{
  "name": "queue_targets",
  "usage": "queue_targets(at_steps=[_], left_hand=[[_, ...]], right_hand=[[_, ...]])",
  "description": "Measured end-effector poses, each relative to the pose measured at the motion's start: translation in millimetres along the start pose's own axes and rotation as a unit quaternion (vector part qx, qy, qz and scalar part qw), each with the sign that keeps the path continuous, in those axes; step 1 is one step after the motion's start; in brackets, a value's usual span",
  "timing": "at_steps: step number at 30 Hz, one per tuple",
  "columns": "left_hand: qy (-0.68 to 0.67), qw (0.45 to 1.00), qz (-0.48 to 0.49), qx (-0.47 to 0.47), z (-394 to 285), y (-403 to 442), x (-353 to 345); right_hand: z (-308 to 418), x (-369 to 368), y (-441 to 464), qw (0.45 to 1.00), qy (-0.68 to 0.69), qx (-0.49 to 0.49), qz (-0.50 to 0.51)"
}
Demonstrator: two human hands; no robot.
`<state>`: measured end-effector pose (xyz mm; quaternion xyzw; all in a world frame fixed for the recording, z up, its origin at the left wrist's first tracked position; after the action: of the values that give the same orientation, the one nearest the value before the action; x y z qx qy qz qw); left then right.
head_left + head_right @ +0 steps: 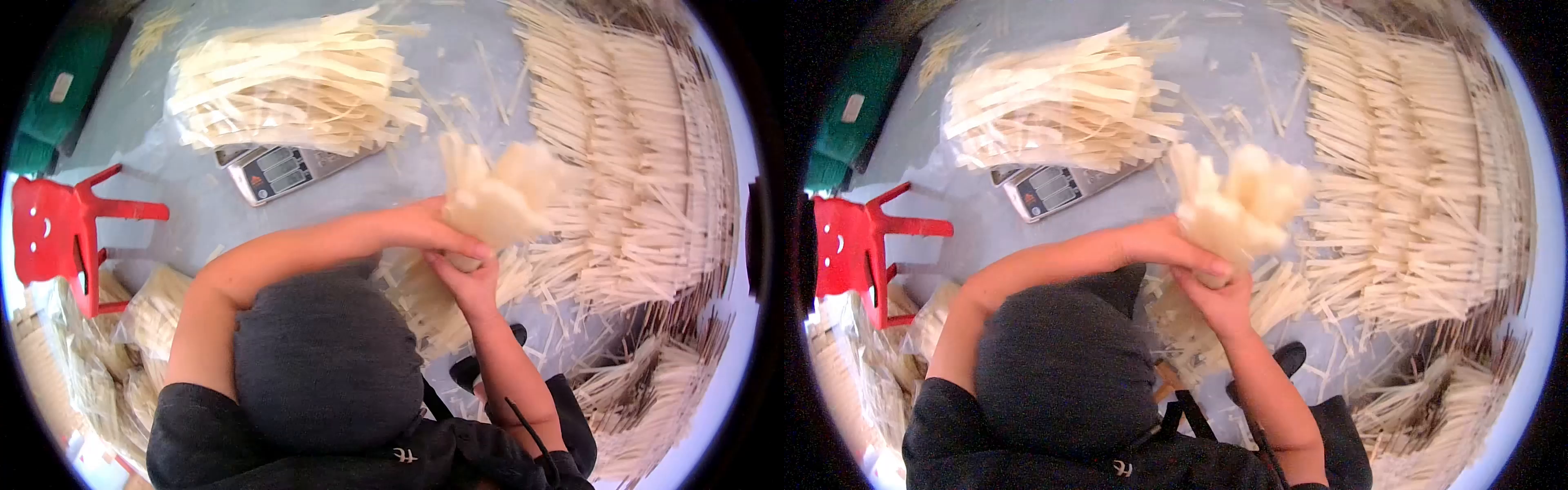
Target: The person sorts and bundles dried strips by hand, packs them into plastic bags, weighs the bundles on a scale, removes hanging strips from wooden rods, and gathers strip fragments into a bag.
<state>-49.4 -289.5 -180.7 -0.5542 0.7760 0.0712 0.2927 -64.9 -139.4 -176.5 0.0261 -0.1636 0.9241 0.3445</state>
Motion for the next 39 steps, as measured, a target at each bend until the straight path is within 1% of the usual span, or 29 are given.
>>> queue_targets(at_steps=[2,3,5,6,8,9,11,12,14,16,17,18,19,21,22,24,25,27,28,30,31,32,33,34,36,37,38,39], left_hand=[[0.049,0.996,0.06,-0.04,-4.3,1.0,-3.2],[0.05,0.996,0.055,-0.042,-6.0,1.2,-3.1],[0.061,0.997,0.035,0.016,-6.0,2.0,-2.4],[0.062,0.997,0.034,0.013,-7.0,1.1,0.3],[0.196,0.98,0.015,-0.039,-12.0,-2.9,8.8],[0.195,0.98,0.013,-0.039,-13.3,-6.3,12.1],[0.245,0.964,-0.058,-0.086,-21.6,-15.4,19.3],[0.245,0.964,-0.061,-0.088,-27.3,-21.9,24.0],[0.283,0.939,-0.162,-0.113,-44.1,-43.0,36.9],[0.413,0.844,-0.306,-0.151,-70.2,-63.8,55.2],[0.484,0.775,-0.372,-0.165,-84.4,-74.4,67.5],[0.548,0.693,-0.433,-0.177,-97.3,-83.5,79.4],[0.548,0.692,-0.434,-0.181,-105.3,-87.6,89.2],[0.65,0.509,-0.544,-0.148,-117.9,-97.6,103.6],[0.649,0.508,-0.546,-0.15,-117.1,-100.1,112.7],[0.645,0.546,-0.534,0.024,-107.3,-100.1,135.5],[0.645,0.546,-0.534,0.022,-106.4,-101.7,141.3],[0.583,0.601,-0.546,0.011,-104.5,-106.6,151.9],[0.582,0.601,-0.547,0.011,-104.7,-110.2,158.2],[0.455,0.722,-0.518,-0.048,-104.6,-118.1,173.1],[0.455,0.722,-0.519,-0.048,-106.2,-123.1,180.3],[0.205,0.817,-0.52,-0.139,-105.7,-129.5,189.1],[-0.061,0.848,-0.478,-0.22,-103.3,-133.0,194.8],[-0.061,0.848,-0.478,-0.221,-102.3,-136.2,197.6],[-0.185,0.831,-0.431,-0.299,-100.0,-143.7,196.5],[-0.245,0.814,-0.405,-0.335,-98.9,-147.0,195.6],[-0.246,0.813,-0.406,-0.336,-99.9,-147.6,193.0],[-0.216,0.808,-0.421,-0.35,-102.6,-146.4,189.4]], right_hand=[[-2.6,0.6,0.3,0.993,0.111,-0.021,-0.03],[1.8,-1.3,1.8,0.993,0.111,-0.019,-0.025],[13.0,-1.5,2.4,0.983,0.171,-0.045,-0.042],[12.7,0.4,4.4,0.984,0.17,-0.044,-0.04],[11.0,7.0,8.9,0.989,0.142,-0.032,0.009],[11.8,9.4,10.7,0.989,0.141,-0.033,0.012],[14.9,14.1,13.9,0.979,0.187,-0.073,-0.046],[24.4,14.6,17.4,0.979,0.183,-0.063,-0.066],[27.0,23.7,23.0,0.983,0.155,-0.064,-0.077],[31.5,32.7,29.5,0.986,0.124,-0.065,-0.091],[37.2,35.8,34.9,0.991,0.079,-0.051,-0.097],[44.4,37.4,41.6,0.994,0.033,-0.036,-0.102],[52.8,37.0,49.7,0.994,0.031,-0.032,-0.103],[73.0,33.5,66.3,0.988,-0.108,0.012,-0.108],[80.2,31.3,75.9,0.988,-0.111,0.014,-0.109],[99.8,25.2,95.7,0.96,-0.227,0.114,-0.117],[113.6,20.4,102.9,0.96,-0.229,0.115,-0.118],[140.4,5.6,116.5,0.922,-0.358,0.111,-0.098],[142.8,-0.6,126.5,0.922,-0.359,0.111,-0.097],[147.7,-14.1,145.2,0.88,-0.449,0.128,-0.088],[149.1,-22.0,153.2,0.88,-0.449,0.129,-0.087],[149.6,-31.3,160.8,0.862,-0.485,0.128,-0.07],[149.4,-36.5,167.9,0.843,-0.52,0.126,-0.054],[144.3,-37.5,175.6,0.842,-0.521,0.127,-0.055],[128.6,-44.2,189.0,0.747,-0.634,0.192,-0.048],[124.0,-44.1,194.0,0.747,-0.635,0.193,-0.046],[123.5,-44.2,196.4,0.713,-0.66,0.231,-0.044],[122.7,-44.1,197.0,0.678,-0.684,0.267,-0.043]])
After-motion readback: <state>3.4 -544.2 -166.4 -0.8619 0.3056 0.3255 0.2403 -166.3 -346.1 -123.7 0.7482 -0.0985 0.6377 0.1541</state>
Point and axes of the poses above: each hand's wrist, its own y-axis towards the middle knuckle, its own x-axis out of the back of the hand, z = x × y, the point moved 2 cm from there along y, towards the middle knuckle, and after that the axes turned 6 degrees about z, right-handed, at the moved point
